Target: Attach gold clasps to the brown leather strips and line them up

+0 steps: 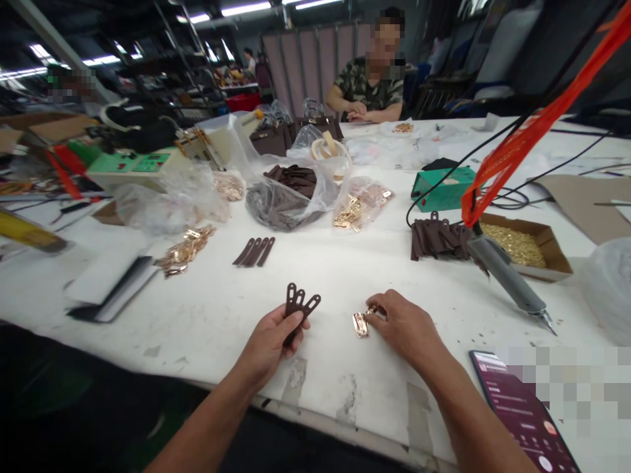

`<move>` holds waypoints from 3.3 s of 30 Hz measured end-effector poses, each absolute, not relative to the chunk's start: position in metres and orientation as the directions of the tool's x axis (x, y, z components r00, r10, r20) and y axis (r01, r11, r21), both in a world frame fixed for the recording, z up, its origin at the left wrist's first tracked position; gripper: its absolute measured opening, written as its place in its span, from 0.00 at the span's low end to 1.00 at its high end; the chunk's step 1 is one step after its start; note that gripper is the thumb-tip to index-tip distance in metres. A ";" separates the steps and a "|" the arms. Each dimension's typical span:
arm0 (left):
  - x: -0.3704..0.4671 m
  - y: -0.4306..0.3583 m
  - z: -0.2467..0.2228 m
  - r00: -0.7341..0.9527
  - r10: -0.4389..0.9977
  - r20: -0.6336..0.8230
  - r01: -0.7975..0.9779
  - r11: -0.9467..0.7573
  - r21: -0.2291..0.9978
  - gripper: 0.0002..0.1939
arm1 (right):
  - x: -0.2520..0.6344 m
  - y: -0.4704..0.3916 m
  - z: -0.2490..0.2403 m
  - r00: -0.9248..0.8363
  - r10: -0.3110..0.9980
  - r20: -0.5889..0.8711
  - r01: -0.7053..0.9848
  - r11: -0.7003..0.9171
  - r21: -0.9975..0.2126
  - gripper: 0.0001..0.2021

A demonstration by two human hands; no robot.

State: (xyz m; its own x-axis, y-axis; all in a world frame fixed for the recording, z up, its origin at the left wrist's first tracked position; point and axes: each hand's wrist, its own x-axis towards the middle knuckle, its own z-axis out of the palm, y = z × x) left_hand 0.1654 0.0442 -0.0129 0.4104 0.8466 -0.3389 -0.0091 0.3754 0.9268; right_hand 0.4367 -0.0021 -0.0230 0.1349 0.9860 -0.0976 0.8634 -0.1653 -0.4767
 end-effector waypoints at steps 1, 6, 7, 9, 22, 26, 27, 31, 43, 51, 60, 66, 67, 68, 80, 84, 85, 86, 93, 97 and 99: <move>0.165 0.044 -0.014 0.413 0.848 -0.333 -0.017 0.373 0.928 0.14 | 0.438 -0.001 -0.021 0.109 0.988 -0.111 0.863 -0.149 -0.482 0.11; 0.163 0.042 -0.014 0.410 0.855 -0.319 -0.076 0.381 0.921 0.14 | 0.446 0.003 -0.014 0.077 0.990 -0.122 0.877 -0.125 -0.463 0.15; 0.162 0.042 -0.014 0.407 0.855 -0.321 -0.081 0.384 0.920 0.14 | 0.447 0.003 -0.013 0.079 0.989 -0.122 0.880 -0.127 -0.457 0.15; 0.161 0.042 -0.013 0.405 0.855 -0.324 -0.091 0.390 0.916 0.14 | 0.447 0.004 -0.012 0.080 0.989 -0.126 0.885 -0.128 -0.447 0.12; 0.155 0.037 -0.013 0.394 0.872 -0.290 -0.162 0.376 0.912 0.14 | 0.440 -0.005 -0.008 0.017 0.994 -0.109 0.909 -0.061 -0.413 0.09; 0.154 0.037 -0.016 0.397 0.876 -0.273 -0.154 0.357 0.921 0.15 | 0.438 -0.005 -0.005 -0.007 0.991 -0.131 0.931 -0.041 -0.363 0.09; 0.154 0.037 -0.017 0.398 0.879 -0.265 -0.158 0.349 0.924 0.15 | 0.437 -0.006 -0.004 -0.001 0.990 -0.141 0.930 -0.051 -0.363 0.08; 0.153 0.035 -0.017 0.377 0.887 -0.265 -0.178 0.351 0.919 0.13 | 0.432 -0.008 0.000 0.018 0.992 -0.121 0.875 -0.074 -0.479 0.08; 0.142 0.052 -0.014 0.154 0.954 -0.258 -0.203 0.286 0.936 0.15 | 0.318 0.045 0.019 0.033 0.992 -0.121 -0.174 -0.113 -0.978 0.19; 0.148 0.059 -0.020 0.076 0.963 -0.257 -0.191 0.267 0.945 0.15 | 0.304 0.079 -0.005 0.086 0.989 -0.118 -0.145 -0.104 -0.984 0.21; 0.158 0.062 -0.015 0.052 0.955 -0.291 -0.171 0.296 0.940 0.14 | 0.311 0.078 0.004 0.092 0.985 -0.145 -0.044 -0.142 -0.989 0.17; 0.156 0.060 -0.017 0.082 0.966 -0.247 -0.166 0.257 0.952 0.13 | 0.299 0.076 -0.006 0.099 0.987 -0.131 -0.060 -0.125 -0.990 0.11; 0.155 0.060 -0.017 0.085 0.965 -0.250 -0.163 0.261 0.951 0.13 | 0.299 0.077 -0.007 0.105 0.987 -0.119 -0.056 -0.114 -0.992 0.11; 0.154 0.060 -0.017 0.089 0.964 -0.251 -0.161 0.262 0.952 0.13 | 0.300 0.077 -0.008 0.109 0.988 -0.111 -0.050 -0.106 -0.993 0.10; 0.154 0.059 -0.019 0.080 0.968 -0.240 -0.140 0.249 0.958 0.14 | 0.298 0.074 -0.007 0.111 0.990 -0.083 0.042 -0.088 -0.995 0.10; 0.155 0.058 -0.021 0.084 0.969 -0.231 -0.117 0.240 0.964 0.15 | 0.301 0.076 -0.006 0.029 0.980 -0.198 -0.084 -0.195 -0.977 0.20; 0.154 0.058 -0.021 0.088 0.969 -0.231 -0.118 0.240 0.964 0.14 | 0.302 0.076 -0.006 -0.011 0.978 -0.208 -0.109 -0.208 -0.972 0.21; 0.154 0.058 -0.021 0.092 0.969 -0.228 -0.120 0.238 0.964 0.14 | 0.304 0.076 -0.005 -0.053 0.977 -0.205 -0.127 -0.210 -0.969 0.21; 0.154 0.055 -0.017 0.113 0.970 -0.216 -0.142 0.230 0.963 0.14 | 0.312 0.071 0.002 -0.085 0.987 -0.139 -0.076 -0.145 -0.986 0.13; 0.153 0.054 -0.018 0.104 0.968 -0.228 -0.146 0.242 0.959 0.15 | 0.312 0.071 -0.001 -0.097 0.987 -0.129 -0.051 -0.134 -0.990 0.13; 0.153 0.053 -0.020 0.094 0.973 -0.212 -0.138 0.224 0.965 0.15 | 0.312 0.072 -0.004 -0.109 0.987 -0.120 -0.068 -0.128 -0.989 0.13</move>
State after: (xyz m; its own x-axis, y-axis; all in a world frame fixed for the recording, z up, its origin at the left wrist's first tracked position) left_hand 0.1534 0.0529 -0.0196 0.0939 0.9728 -0.2120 -0.1380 0.2236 0.9649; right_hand 0.3124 0.0723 -0.0038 -0.1088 0.9867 -0.1204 -0.0684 -0.1283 -0.9894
